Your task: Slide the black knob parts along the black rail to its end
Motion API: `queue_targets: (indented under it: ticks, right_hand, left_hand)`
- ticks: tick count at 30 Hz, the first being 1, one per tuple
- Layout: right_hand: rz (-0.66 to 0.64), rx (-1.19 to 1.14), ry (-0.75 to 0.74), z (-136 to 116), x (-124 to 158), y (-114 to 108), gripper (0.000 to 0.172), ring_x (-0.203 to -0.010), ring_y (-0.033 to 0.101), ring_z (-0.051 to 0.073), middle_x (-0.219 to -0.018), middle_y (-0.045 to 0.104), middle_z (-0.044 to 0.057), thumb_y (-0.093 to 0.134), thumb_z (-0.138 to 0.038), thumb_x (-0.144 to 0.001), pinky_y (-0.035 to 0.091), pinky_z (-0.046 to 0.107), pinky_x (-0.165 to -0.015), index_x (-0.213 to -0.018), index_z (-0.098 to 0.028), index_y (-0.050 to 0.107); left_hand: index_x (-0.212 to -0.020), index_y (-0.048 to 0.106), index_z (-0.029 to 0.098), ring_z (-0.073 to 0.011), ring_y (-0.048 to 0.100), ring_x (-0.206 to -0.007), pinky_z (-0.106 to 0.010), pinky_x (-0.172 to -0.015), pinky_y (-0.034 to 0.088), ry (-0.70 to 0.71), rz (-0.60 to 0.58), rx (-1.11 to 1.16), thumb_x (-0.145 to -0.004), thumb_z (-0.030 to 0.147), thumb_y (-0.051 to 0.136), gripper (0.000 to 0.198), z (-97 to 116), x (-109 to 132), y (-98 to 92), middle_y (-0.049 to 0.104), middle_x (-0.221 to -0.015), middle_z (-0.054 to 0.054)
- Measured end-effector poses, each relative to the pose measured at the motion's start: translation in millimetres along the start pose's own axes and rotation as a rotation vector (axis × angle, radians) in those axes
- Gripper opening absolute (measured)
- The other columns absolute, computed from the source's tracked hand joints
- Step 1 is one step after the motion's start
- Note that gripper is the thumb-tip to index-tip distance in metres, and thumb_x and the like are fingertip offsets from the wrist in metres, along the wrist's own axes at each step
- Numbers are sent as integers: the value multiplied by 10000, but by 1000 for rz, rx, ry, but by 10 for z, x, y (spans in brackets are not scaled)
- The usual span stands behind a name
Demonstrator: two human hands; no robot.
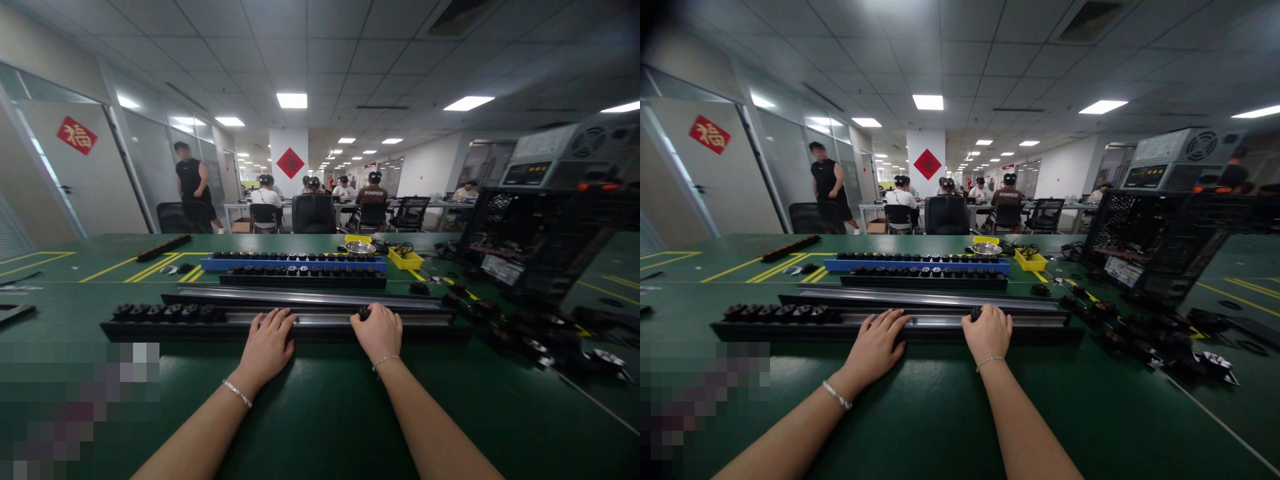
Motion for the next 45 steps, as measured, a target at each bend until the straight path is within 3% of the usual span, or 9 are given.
queue_targets:
  ticks: [9,25,45]
  right_hand:
    - [-70,28,-60,123,-54,-35,167,-853,549,232,-811,616,88,454,-344,-752,378,330,-761,-774,-191,518]
    - [0,93,-2,376,-129,-81,170,-840,553,229,-787,620,83,481,-336,-726,355,343,-825,-771,-181,538]
    - [35,170,155,778,-268,-217,334,-962,537,267,-922,640,127,475,-378,-692,299,418,-947,-895,-145,601]
  left_hand:
    - [-1233,499,271,-278,412,-1254,-506,-1034,267,7,-13,-26,-776,254,500,457,13,-6,13,506,-1337,-60]
    - [-1197,524,265,-268,414,-1255,-490,-1032,282,10,-18,-64,-788,268,497,410,8,2,11,505,-1340,-44]
    - [-1186,533,268,-266,428,-1245,-490,-1029,292,18,3,-47,-779,251,503,409,0,-5,9,516,-1330,-44]
Point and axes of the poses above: each hand's wrist, its own x-axis away from the middle knuckle, its own y-axis out of the palm, z = x × y, the point moved 5 cm from there along -x, towards the middle knuckle
